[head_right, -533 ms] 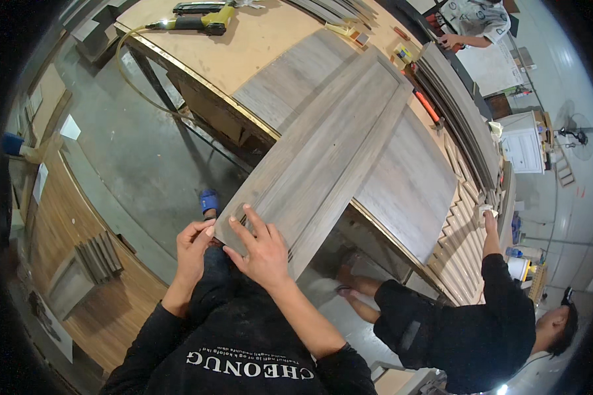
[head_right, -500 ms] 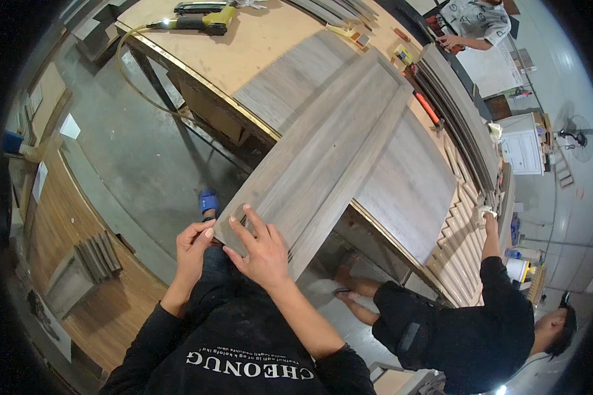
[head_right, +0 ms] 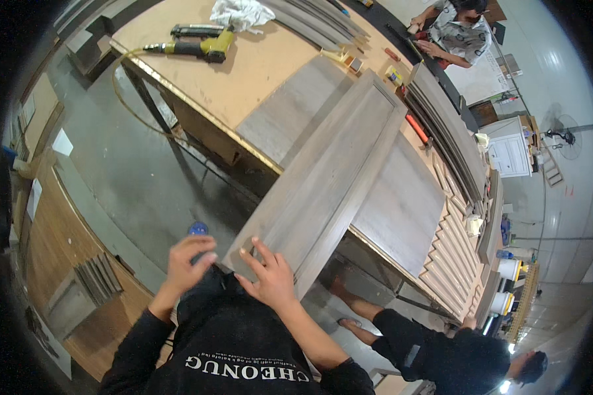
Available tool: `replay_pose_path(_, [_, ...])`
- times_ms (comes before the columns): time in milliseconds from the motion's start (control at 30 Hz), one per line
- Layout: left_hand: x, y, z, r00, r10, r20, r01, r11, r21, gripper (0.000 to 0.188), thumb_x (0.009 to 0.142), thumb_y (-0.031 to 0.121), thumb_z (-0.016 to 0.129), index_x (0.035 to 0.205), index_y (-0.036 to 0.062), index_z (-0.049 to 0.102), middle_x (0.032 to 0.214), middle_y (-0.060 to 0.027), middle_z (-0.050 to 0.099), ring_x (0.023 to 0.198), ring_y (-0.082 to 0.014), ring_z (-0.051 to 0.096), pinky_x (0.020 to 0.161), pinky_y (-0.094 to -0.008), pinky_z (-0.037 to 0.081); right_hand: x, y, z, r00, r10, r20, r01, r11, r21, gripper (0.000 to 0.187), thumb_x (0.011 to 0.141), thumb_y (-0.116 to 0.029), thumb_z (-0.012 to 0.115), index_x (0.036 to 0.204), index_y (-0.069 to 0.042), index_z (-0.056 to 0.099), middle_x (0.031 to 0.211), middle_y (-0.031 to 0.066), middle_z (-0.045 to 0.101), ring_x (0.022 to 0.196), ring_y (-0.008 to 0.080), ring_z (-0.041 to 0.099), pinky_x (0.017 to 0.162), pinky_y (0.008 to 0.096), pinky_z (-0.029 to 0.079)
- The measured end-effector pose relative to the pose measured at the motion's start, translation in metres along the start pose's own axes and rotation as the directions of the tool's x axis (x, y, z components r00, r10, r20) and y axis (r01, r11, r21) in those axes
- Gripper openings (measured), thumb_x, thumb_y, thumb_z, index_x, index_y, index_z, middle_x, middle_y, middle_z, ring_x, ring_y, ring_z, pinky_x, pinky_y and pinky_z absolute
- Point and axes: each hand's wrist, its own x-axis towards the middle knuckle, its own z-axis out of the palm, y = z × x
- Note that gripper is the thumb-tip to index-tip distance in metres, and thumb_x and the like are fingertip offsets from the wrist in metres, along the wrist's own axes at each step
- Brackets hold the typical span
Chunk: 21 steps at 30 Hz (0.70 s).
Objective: The person aligns wooden trim pieces onto wooden panels by hand and fastens them using a nail gun.
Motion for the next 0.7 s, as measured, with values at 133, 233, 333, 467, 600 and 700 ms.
replay_pose_path(133, [0.128,-0.013,-0.060,0.968,0.212,-0.138,-0.177,0.957,0.231,0.022,0.079,0.008,0.064,0.100,0.0016,0.065,0.102,-0.0141,0.066,0.096,-0.0275,0.062,0.083,-0.0343,0.047,-0.003,-0.002,0.000,1.000,0.010,-0.010,-0.010,0.998,-0.064,0.052,0.065,-0.031,0.077,0.114,-0.018,0.062,0.131,0.0049,0.050,0.075,0.0226,0.053,0.068,0.0307,0.048])
replay_pose_path(233, [0.245,-0.031,-0.074,0.927,0.355,-0.123,-0.256,0.836,0.485,0.030,0.079,0.007,0.061,0.109,0.0033,0.059,0.106,-0.0151,0.060,0.100,-0.0327,0.055,0.085,-0.0371,0.045,-0.001,-0.003,-0.007,0.997,0.066,0.036,-0.063,0.994,-0.090,0.052,0.065,-0.030,0.076,0.114,-0.019,0.062,0.130,0.0043,0.050,0.075,0.0221,0.053,0.069,0.0307,0.048])
replay_pose_path(333, [0.354,-0.103,-0.092,0.946,0.320,-0.052,-0.148,0.571,0.808,0.055,0.074,0.006,0.061,0.127,0.0075,0.047,0.122,-0.0170,0.049,0.112,-0.0365,0.048,0.095,-0.0424,0.041,0.010,-0.007,-0.006,0.996,0.084,0.014,-0.082,0.992,-0.092,0.053,0.063,-0.028,0.076,0.113,-0.019,0.062,0.131,0.0043,0.050,0.076,0.0219,0.053,0.068,0.0307,0.048])
replay_pose_path(467, [0.414,-0.113,-0.087,0.976,0.139,0.165,-0.207,0.389,0.898,0.058,0.073,0.007,0.057,0.128,0.0080,0.039,0.113,-0.0205,0.052,0.109,-0.0375,0.050,0.094,-0.0453,0.040,0.021,-0.004,-0.006,0.994,0.105,-0.019,-0.107,0.988,-0.116,0.054,0.061,-0.026,0.077,0.112,-0.019,0.062,0.132,0.0042,0.049,0.076,0.0217,0.053,0.068,0.0308,0.048])
replay_pose_path(600, [0.400,-0.106,-0.103,0.916,0.233,0.326,-0.399,0.480,0.781,0.051,0.065,0.005,0.058,0.114,0.0066,0.044,0.096,-0.0198,0.057,0.096,-0.0387,0.054,0.083,-0.0445,0.044,0.028,-0.004,-0.004,0.992,0.112,-0.055,-0.117,0.988,-0.102,0.055,0.060,-0.025,0.077,0.112,-0.019,0.062,0.131,0.0041,0.050,0.076,0.0216,0.052,0.070,0.0314,0.047])
replay_pose_path(700, [0.341,-0.065,-0.109,0.919,0.182,0.349,-0.379,0.647,0.662,0.047,0.070,0.016,0.068,0.114,0.0070,0.052,0.099,-0.0164,0.062,0.095,-0.0355,0.058,0.081,-0.0411,0.045,0.025,-0.001,0.002,0.990,0.121,-0.065,-0.129,0.984,-0.120,0.053,0.056,-0.024,0.078,0.107,-0.017,0.065,0.129,0.0076,0.052,0.074,0.0206,0.054,0.070,0.0313,0.046])
